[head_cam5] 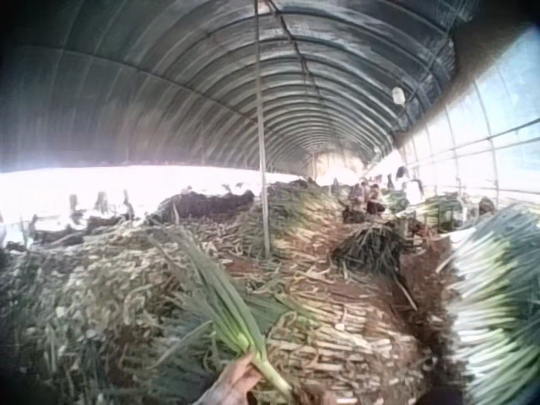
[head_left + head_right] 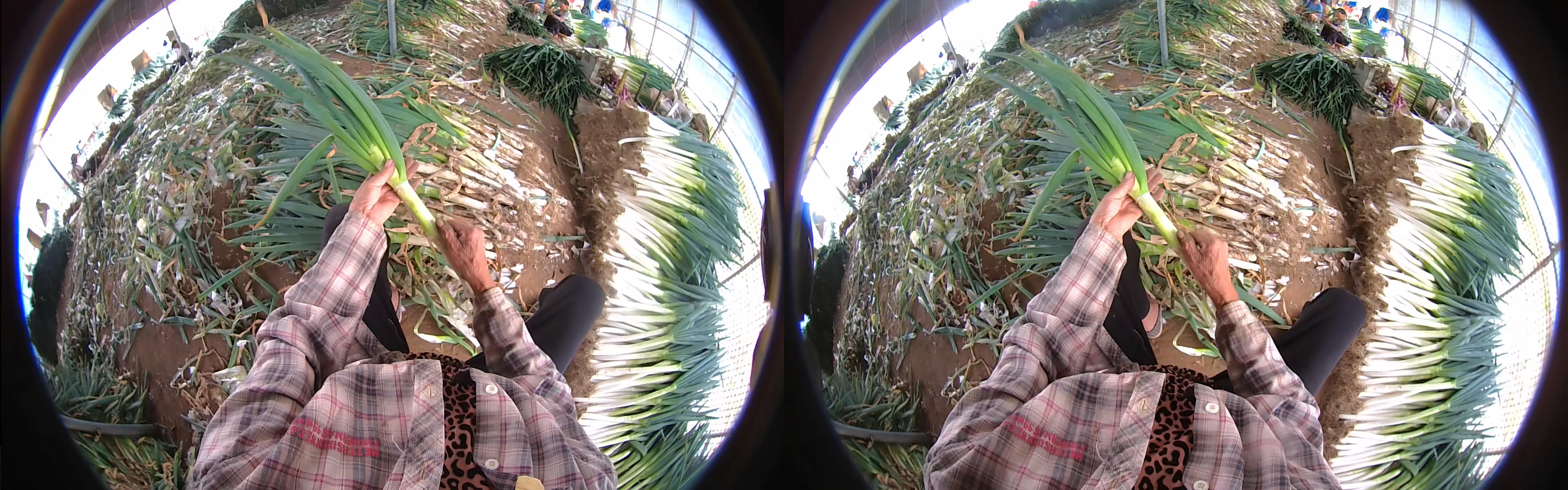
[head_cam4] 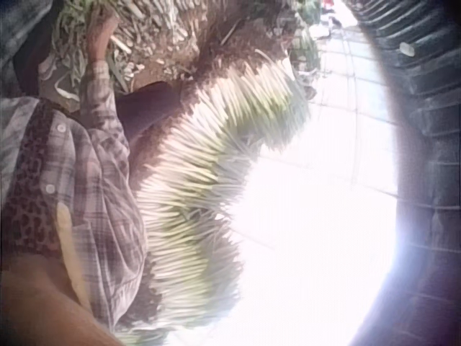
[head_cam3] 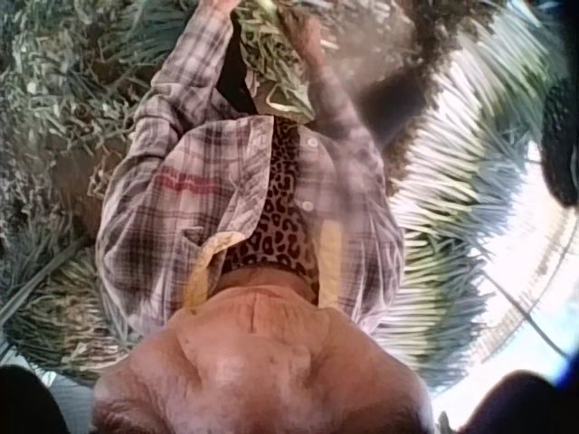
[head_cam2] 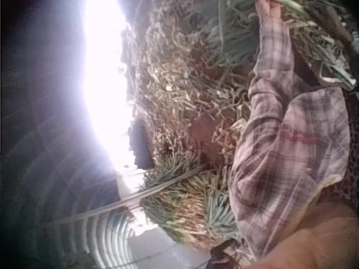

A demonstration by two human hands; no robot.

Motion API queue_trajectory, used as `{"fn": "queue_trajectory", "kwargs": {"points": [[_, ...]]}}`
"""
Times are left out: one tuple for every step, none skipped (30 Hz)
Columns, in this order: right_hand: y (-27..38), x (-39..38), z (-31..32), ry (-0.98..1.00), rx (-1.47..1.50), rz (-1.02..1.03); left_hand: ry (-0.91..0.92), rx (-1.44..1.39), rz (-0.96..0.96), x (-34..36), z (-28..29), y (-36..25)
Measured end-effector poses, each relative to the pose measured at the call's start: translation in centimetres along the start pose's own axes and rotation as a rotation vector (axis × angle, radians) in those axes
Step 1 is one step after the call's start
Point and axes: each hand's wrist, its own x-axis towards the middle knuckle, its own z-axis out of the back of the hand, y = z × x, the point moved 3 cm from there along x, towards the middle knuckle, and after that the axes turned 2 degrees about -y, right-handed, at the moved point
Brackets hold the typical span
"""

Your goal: The person sits on the ground in a greenhouse and repeatedly peels the outer layers off harvested green onions by hand. They place the cleaned onions into a pile to their right.

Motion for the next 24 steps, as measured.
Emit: {"fn": "queue_trajectory", "kwargs": {"points": [[0.8, 0.7, -0.1, -0.065, 0.056, 0.095, 0.003, -0.016, 0.002, -0.5, 0.2, 0.1], [1.7, 1.2, -0.2, -0.135, 0.113, 0.184, 0.006, -0.031, 0.012, -1.2, 0.3, 0.4], [2.6, 1.8, -0.3, -0.087, 0.139, 0.153, 0.007, -0.046, 0.022, -1.8, 0.5, 0.6], [3.5, 2.3, -0.6, -0.006, 0.174, 0.147, -0.045, -0.041, 0.020, -2.1, 0.9, 0.7], [4.2, 2.8, -1.0, 0.076, 0.209, 0.142, -0.029, -0.027, 0.007, -2.4, 1.2, 0.6], [4.3, 3.3, -1.8, 0.127, 0.315, 0.133, -0.010, -0.013, -0.002, -2.5, 1.4, 0.6], [4.1, 3.9, -2.7, 0.179, 0.422, 0.123, 0.007, 0.001, -0.012, -2.7, 1.6, 0.6], [4.3, 4.6, -3.4, 0.170, 0.359, 0.151, -0.002, 0.006, -0.007, -2.8, 1.9, 0.6], [4.5, 5.0, -3.6, 0.202, 0.357, 0.163, -0.010, 0.011, -0.003, -2.9, 2.1, 0.6], [4.5, 5.3, -3.8, 0.234, 0.446, 0.119, -0.019, 0.015, 0.002, -2.9, 2.4, 0.5], [5.2, 5.5, -3.9, 0.269, 0.534, 0.076, -0.029, 0.019, 0.003, -3.0, 2.6, 0.4], [5.0, 6.0, -4.3, 0.306, 0.568, 0.025, -0.015, 0.008, -0.002, -3.1, 2.6, 0.3], [4.5, 6.6, -4.8, 0.343, 0.601, -0.026, -0.057, -0.001, -0.042, -3.2, 2.8, 0.3], [4.5, 6.9, -5.1, 0.379, 0.635, -0.077, -0.100, -0.007, -0.082, -3.5, 2.7, 0.5], [4.6, 6.8, -5.2, 0.383, 0.603, -0.071, -0.143, -0.014, -0.122, -3.8, 2.7, 0.5], [4.7, 6.8, -5.4, 0.386, 0.570, -0.065, -0.157, -0.042, -0.101, -4.2, 2.5, 0.4], [5.1, 6.6, -5.5, 0.392, 0.538, -0.064, -0.160, -0.032, -0.111, -4.5, 2.7, 0.5], [5.4, 6.5, -5.4, 0.376, 0.401, -0.037, -0.163, -0.022, -0.121, -4.7, 2.9, 0.6], [5.2, 6.4, -5.6, 0.375, 0.428, -0.021, -0.166, -0.012, -0.130, -4.9, 3.2, 0.7], [5.0, 6.2, -5.8, 0.371, 0.456, -0.004, -0.170, -0.023, -0.121, -4.8, 3.6, 0.9], [4.8, 6.1, -6.0, 0.366, 0.484, 0.012, -0.173, -0.033, -0.112, -4.7, 4.3, 1.1], [4.6, 5.9, -6.1, 0.361, 0.512, 0.029, -0.175, -0.043, -0.102, -4.5, 4.7, 1.3], [4.6, 5.7, -6.2, 0.325, 0.463, 0.060, -0.205, -0.025, -0.115, -4.5, 4.9, 1.2], [4.8, 5.5, -6.4, 0.288, 0.413, 0.091, -0.234, -0.008, -0.128, -4.5, 5.1, 1.2]]}}
